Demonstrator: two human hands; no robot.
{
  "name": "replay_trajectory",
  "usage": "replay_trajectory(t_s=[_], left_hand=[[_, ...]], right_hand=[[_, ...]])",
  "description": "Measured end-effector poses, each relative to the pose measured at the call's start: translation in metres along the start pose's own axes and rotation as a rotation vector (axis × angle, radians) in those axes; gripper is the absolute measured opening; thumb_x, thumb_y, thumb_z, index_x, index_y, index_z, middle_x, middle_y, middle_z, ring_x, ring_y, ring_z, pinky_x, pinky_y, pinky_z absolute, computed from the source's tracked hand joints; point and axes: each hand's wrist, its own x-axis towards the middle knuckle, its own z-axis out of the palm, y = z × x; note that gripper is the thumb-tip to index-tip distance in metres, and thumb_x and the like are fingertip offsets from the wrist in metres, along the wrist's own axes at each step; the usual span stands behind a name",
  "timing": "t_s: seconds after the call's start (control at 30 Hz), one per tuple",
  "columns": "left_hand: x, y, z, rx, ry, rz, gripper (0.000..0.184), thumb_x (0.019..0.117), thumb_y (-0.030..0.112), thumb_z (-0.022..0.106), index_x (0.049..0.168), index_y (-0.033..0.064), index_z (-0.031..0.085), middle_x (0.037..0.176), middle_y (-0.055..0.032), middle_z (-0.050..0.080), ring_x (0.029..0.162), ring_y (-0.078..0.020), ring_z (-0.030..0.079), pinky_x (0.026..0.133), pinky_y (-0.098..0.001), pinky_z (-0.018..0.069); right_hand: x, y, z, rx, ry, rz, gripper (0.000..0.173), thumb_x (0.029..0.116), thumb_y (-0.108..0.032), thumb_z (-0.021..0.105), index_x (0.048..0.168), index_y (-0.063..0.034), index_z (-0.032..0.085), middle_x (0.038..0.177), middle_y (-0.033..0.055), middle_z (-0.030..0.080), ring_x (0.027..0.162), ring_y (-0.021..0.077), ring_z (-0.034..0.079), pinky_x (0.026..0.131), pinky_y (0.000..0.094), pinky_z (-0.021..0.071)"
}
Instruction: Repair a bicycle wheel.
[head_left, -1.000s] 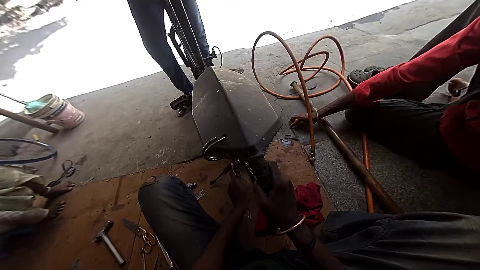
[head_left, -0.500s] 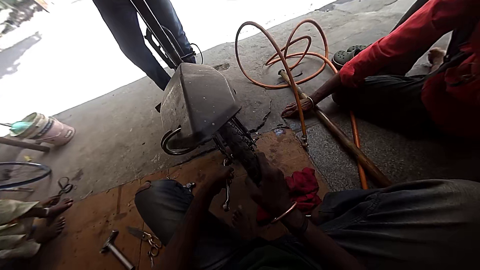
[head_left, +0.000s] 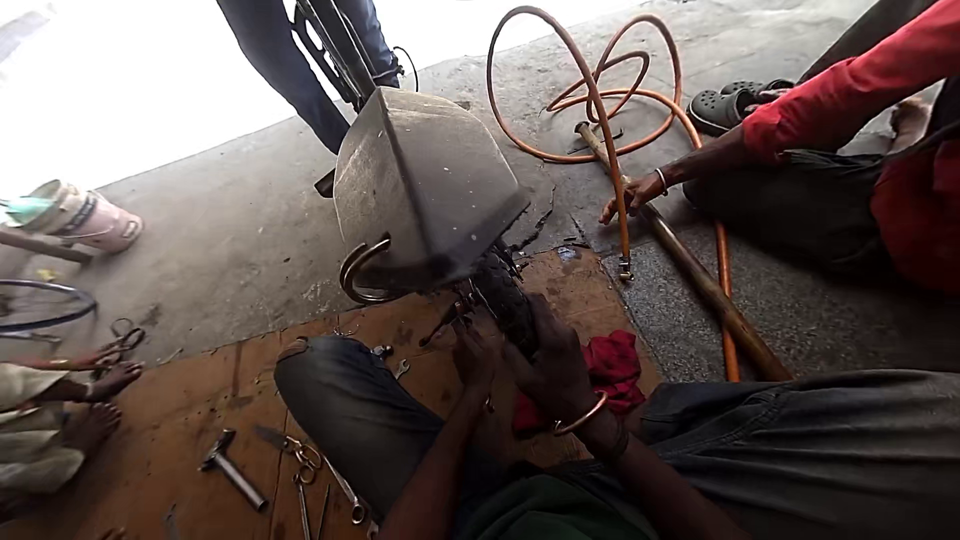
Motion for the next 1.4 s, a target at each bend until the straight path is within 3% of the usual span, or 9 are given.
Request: replay_trajectory(t_s=[0.13, 0.27, 0.43, 0.73, 0.9, 1.07, 1.2, 1.3, 1.4], left_hand=[[0.002, 0.026, -0.069, -0.112, -0.281, -0.031, 0.039, 0.1092, 0.017, 0.044, 0.143, -0.0018, 0.046, 0.105, -0.024, 0.067, 0.093, -0.0367, 0.067, 0.087, -0.0546, 0.0546], [0.032, 0.022, -0.096, -0.191, -0.616, -0.106, 0.026, 0.1087, 0.019, 0.044, 0.126, 0.0045, 0.058, 0.07, -0.0043, 0.051, 0.051, -0.013, 0.046, 0.049, -0.029, 0.0432], [0.047, 0.063, -0.115, -0.212, -0.745, -0.301, 0.026, 0.1088, 0.024, 0.041, 0.092, 0.009, 0.055, 0.062, 0.0016, 0.049, 0.044, -0.0063, 0.04, 0.043, -0.0202, 0.0364], [0.016, 0.056, -0.108, 0.04, -0.494, -0.187, 0.039, 0.0952, 0.038, 0.071, 0.11, 0.0018, 0.067, 0.095, -0.0194, 0.065, 0.087, -0.0322, 0.063, 0.076, -0.0532, 0.0512], [0.036, -0.001, -0.069, -0.032, -0.368, -0.028, 0.048, 0.0875, 0.046, 0.069, 0.115, 0.0067, 0.062, 0.086, -0.0182, 0.065, 0.073, -0.0328, 0.066, 0.054, -0.0546, 0.0516], [-0.024, 0.079, -0.101, 0.078, -0.622, -0.185, 0.04, 0.0982, 0.01, 0.065, 0.133, -0.0092, 0.06, 0.133, -0.0285, 0.061, 0.127, -0.0383, 0.056, 0.111, -0.0467, 0.0408], [-0.017, 0.023, -0.056, -0.033, -0.128, 0.096, 0.027, 0.0975, 0.019, 0.063, 0.094, -0.0063, 0.073, 0.083, -0.0212, 0.07, 0.082, -0.0334, 0.069, 0.078, -0.0457, 0.056], [0.007, 0.022, -0.065, -0.175, -0.253, -0.035, 0.035, 0.1018, 0.013, 0.056, 0.13, -0.0058, 0.057, 0.103, -0.0218, 0.069, 0.095, -0.032, 0.069, 0.087, -0.0509, 0.0561], [0.024, 0.019, -0.085, -0.228, -0.447, -0.081, 0.036, 0.099, 0.013, 0.06, 0.133, 0.0001, 0.056, 0.103, -0.0174, 0.066, 0.085, -0.0257, 0.066, 0.076, -0.0459, 0.056]], right_hand=[[0.003, -0.002, 0.005, -0.033, 0.039, 0.011, 0.05, 0.0823, -0.033, 0.067, 0.124, -0.0056, 0.063, 0.088, 0.0034, 0.066, 0.074, 0.0179, 0.065, 0.061, 0.0404, 0.0551], [0.0, -0.005, 0.004, -0.064, 0.029, 0.025, 0.052, 0.0766, -0.024, 0.069, 0.125, -0.0047, 0.063, 0.089, 0.0046, 0.066, 0.077, 0.0201, 0.066, 0.063, 0.0423, 0.0557], [0.003, -0.005, 0.004, -0.048, 0.033, 0.039, 0.049, 0.0765, -0.023, 0.07, 0.122, -0.0071, 0.063, 0.086, 0.0019, 0.064, 0.075, 0.0176, 0.064, 0.063, 0.0403, 0.0553], [0.004, -0.002, -0.002, -0.036, 0.041, 0.013, 0.053, 0.0766, -0.026, 0.069, 0.124, -0.002, 0.065, 0.094, 0.0052, 0.069, 0.081, 0.0163, 0.067, 0.067, 0.0388, 0.0569], [0.015, -0.012, -0.009, -0.032, -0.022, 0.067, 0.063, 0.0784, -0.024, 0.075, 0.134, 0.0017, 0.059, 0.1, 0.0107, 0.071, 0.085, 0.022, 0.07, 0.072, 0.0437, 0.0597], [0.016, -0.018, -0.009, -0.01, 0.002, 0.019, 0.053, 0.0882, -0.033, 0.072, 0.125, 0.0025, 0.063, 0.095, 0.009, 0.071, 0.084, 0.018, 0.07, 0.073, 0.0379, 0.0604], [0.004, -0.002, 0.007, -0.008, 0.02, -0.036, 0.055, 0.0852, -0.039, 0.069, 0.126, -0.0022, 0.064, 0.098, 0.0043, 0.071, 0.085, 0.0132, 0.067, 0.075, 0.0372, 0.0582], [0.005, 0.002, 0.012, -0.019, 0.019, -0.011, 0.054, 0.0808, -0.031, 0.069, 0.128, -0.0036, 0.063, 0.094, 0.0021, 0.069, 0.08, 0.0143, 0.066, 0.069, 0.038, 0.0578], [0.003, -0.001, 0.012, -0.041, 0.059, -0.022, 0.051, 0.0781, -0.026, 0.072, 0.123, -0.003, 0.064, 0.091, 0.0026, 0.068, 0.08, 0.0157, 0.066, 0.069, 0.0378, 0.0571]])
